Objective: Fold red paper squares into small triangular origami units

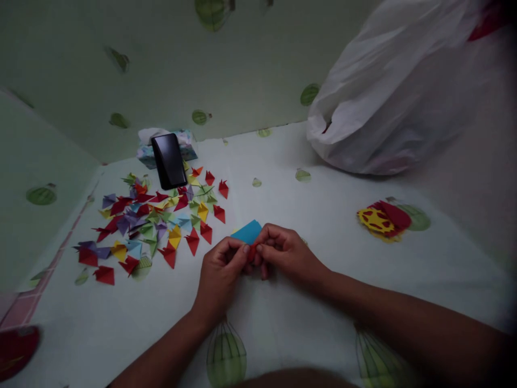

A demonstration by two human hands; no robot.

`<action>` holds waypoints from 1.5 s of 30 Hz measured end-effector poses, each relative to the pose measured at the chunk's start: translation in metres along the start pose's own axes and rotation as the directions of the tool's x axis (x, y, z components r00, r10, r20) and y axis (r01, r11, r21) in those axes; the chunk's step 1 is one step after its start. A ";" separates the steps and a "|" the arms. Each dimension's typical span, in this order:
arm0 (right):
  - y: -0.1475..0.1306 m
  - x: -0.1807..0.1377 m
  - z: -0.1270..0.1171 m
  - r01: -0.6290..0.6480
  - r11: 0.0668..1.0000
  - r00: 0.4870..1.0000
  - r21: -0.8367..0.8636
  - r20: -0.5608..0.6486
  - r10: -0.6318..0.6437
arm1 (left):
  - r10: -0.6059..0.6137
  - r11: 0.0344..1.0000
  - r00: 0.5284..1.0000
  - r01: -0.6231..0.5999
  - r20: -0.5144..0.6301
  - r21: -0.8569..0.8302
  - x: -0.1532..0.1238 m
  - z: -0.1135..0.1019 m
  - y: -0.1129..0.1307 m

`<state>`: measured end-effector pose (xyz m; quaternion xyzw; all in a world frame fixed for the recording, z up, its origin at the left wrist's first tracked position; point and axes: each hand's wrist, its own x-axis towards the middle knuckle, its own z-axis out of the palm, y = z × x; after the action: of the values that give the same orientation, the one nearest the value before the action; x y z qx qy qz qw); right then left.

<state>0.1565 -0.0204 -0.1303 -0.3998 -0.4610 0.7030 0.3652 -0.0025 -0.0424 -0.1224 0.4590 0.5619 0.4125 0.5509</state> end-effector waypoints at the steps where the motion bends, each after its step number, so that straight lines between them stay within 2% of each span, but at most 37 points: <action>1: 0.000 0.000 -0.001 -0.005 1.000 1.000 0.006 0.015 0.005 | 0.007 1.000 1.000 -0.007 -0.004 0.007 0.000 0.000 0.000; 9: 0.002 0.001 -0.004 0.004 1.000 0.999 0.001 0.045 -0.004 | 0.081 0.993 0.996 -0.082 0.023 0.081 -0.001 -0.002 -0.002; 16: 0.002 0.002 -0.004 0.058 0.998 0.998 -0.006 -0.025 -0.058 | 0.025 0.998 0.999 -0.026 0.025 0.056 0.000 -0.004 0.001; 19: 0.003 0.002 -0.005 0.079 0.997 0.996 -0.008 -0.049 -0.080 | -0.007 1.000 0.998 0.006 0.059 0.012 0.001 -0.003 0.001; 24: 0.001 0.002 -0.005 0.052 0.999 0.999 0.002 -0.002 -0.052 | -0.001 0.999 1.000 0.000 0.030 0.033 0.001 -0.001 0.002; 31: 0.001 0.002 -0.007 0.045 0.998 0.998 -0.053 0.036 -0.043 | 0.003 0.999 0.997 -0.006 0.076 0.043 0.001 0.001 0.005; 36: 0.003 0.002 -0.006 0.102 0.986 0.995 -0.131 0.034 -0.098 | -0.004 0.999 0.999 0.003 0.045 0.033 0.001 0.002 0.004; 39: 0.003 0.001 -0.005 0.188 0.923 0.980 -0.336 0.001 -0.200 | -0.003 1.000 0.999 0.002 0.051 0.022 0.000 0.002 0.005; 42: 0.003 -0.001 -0.004 0.325 0.756 0.926 -0.569 0.028 -0.377 | 0.006 0.999 0.998 -0.008 0.055 0.035 -0.001 0.002 0.004; 44: 0.003 -0.002 -0.004 0.387 0.673 0.891 -0.631 0.068 -0.448 | 0.031 0.998 0.998 -0.034 0.051 0.058 -0.002 0.001 0.003; 45: 0.003 -0.002 -0.005 0.390 0.676 0.891 -0.625 0.072 -0.448 | 0.049 0.996 0.998 -0.052 0.048 0.070 -0.002 0.000 0.003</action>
<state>0.1613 -0.0216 -0.1338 -0.4114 -0.7300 0.3890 0.3829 -0.0025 -0.0438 -0.1194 0.5017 0.5516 0.3954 0.5363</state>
